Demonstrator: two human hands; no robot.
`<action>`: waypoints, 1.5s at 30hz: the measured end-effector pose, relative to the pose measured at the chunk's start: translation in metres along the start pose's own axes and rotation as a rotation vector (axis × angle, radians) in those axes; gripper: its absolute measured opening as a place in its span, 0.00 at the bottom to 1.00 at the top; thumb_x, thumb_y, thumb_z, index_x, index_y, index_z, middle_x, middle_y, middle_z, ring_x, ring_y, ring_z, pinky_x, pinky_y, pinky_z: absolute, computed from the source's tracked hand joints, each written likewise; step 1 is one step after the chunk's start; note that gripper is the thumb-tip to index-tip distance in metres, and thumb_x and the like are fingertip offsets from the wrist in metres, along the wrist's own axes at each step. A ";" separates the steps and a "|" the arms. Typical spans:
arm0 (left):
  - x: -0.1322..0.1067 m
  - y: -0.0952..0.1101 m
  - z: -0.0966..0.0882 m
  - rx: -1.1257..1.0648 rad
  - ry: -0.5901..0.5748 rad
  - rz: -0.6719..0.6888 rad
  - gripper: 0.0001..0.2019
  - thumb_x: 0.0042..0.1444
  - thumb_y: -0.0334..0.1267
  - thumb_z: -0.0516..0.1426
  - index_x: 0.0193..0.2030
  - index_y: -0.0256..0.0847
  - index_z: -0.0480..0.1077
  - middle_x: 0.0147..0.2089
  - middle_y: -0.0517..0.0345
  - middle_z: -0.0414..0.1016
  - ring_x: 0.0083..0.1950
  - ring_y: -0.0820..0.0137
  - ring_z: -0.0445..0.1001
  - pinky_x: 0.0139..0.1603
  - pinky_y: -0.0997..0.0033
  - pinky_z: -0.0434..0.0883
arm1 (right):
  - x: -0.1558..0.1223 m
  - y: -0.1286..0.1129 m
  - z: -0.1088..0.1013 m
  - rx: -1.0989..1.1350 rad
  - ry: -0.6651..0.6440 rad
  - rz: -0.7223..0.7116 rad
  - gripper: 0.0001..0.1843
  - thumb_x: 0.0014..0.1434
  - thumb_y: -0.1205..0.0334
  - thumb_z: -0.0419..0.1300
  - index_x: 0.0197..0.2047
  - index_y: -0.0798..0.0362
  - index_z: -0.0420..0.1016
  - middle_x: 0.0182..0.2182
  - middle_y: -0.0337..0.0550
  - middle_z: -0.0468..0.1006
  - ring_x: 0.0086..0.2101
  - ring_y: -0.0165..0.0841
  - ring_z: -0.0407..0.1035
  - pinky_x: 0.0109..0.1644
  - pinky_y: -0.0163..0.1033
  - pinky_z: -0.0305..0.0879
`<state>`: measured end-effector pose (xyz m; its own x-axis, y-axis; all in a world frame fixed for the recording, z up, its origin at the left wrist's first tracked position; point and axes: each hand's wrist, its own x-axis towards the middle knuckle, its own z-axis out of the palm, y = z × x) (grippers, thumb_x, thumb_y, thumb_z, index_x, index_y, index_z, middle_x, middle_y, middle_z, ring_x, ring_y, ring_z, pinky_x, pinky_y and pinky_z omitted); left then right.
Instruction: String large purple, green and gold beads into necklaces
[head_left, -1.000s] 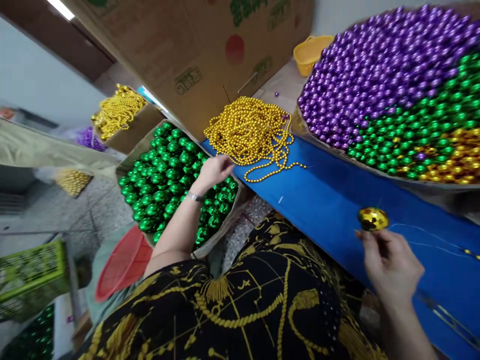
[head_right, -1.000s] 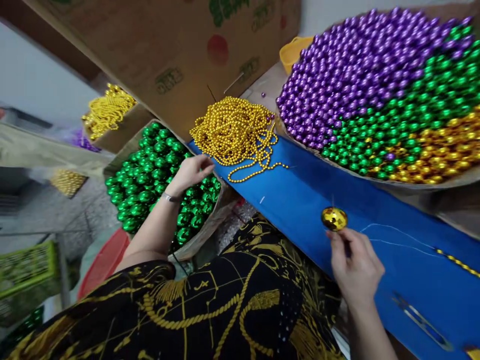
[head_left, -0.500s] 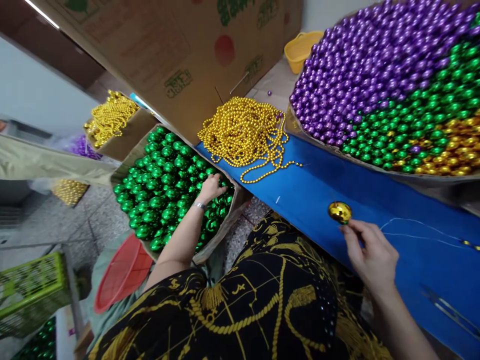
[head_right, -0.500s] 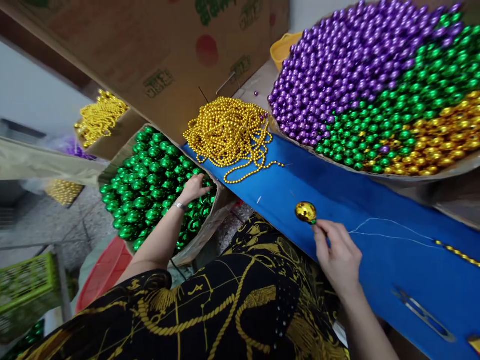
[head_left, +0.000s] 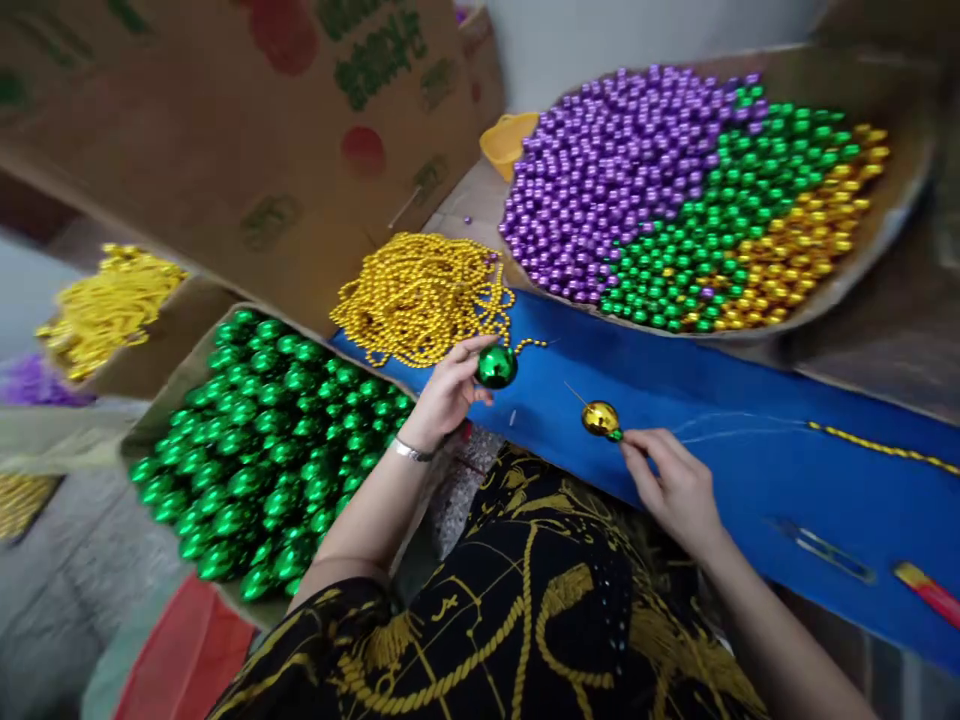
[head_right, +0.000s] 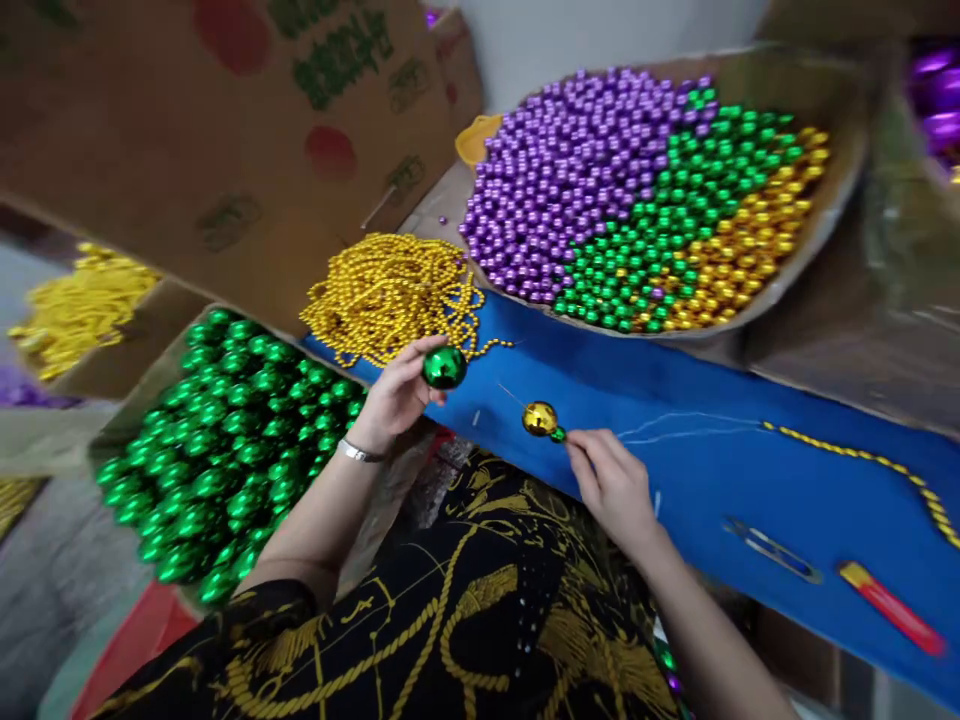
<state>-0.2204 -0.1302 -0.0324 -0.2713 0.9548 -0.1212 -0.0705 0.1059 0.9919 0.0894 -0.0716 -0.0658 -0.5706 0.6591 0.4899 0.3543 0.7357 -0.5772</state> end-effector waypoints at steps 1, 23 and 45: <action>0.008 -0.007 0.012 0.140 -0.065 0.036 0.25 0.59 0.50 0.56 0.60 0.41 0.68 0.52 0.48 0.74 0.42 0.67 0.76 0.35 0.70 0.76 | -0.002 0.003 -0.003 -0.020 0.011 0.029 0.06 0.67 0.65 0.56 0.45 0.50 0.73 0.35 0.42 0.79 0.34 0.32 0.75 0.40 0.36 0.72; 0.065 0.007 0.149 0.029 -0.349 0.291 0.15 0.61 0.45 0.60 0.50 0.39 0.74 0.46 0.49 0.80 0.43 0.71 0.78 0.39 0.75 0.73 | -0.029 0.040 -0.034 -0.237 0.243 0.238 0.05 0.67 0.65 0.55 0.44 0.50 0.72 0.35 0.42 0.78 0.35 0.32 0.75 0.40 0.35 0.71; 0.176 0.076 0.227 1.548 -0.506 0.718 0.13 0.63 0.32 0.51 0.46 0.38 0.76 0.44 0.45 0.76 0.45 0.59 0.70 0.33 0.67 0.63 | -0.048 0.056 -0.075 -0.263 0.382 0.374 0.04 0.67 0.66 0.57 0.44 0.51 0.71 0.36 0.40 0.77 0.36 0.30 0.74 0.41 0.34 0.69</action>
<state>-0.0554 0.1087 0.0300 0.4752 0.8791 0.0371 0.8796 -0.4757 0.0026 0.1925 -0.0504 -0.0727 -0.0818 0.8547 0.5127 0.6793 0.4242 -0.5988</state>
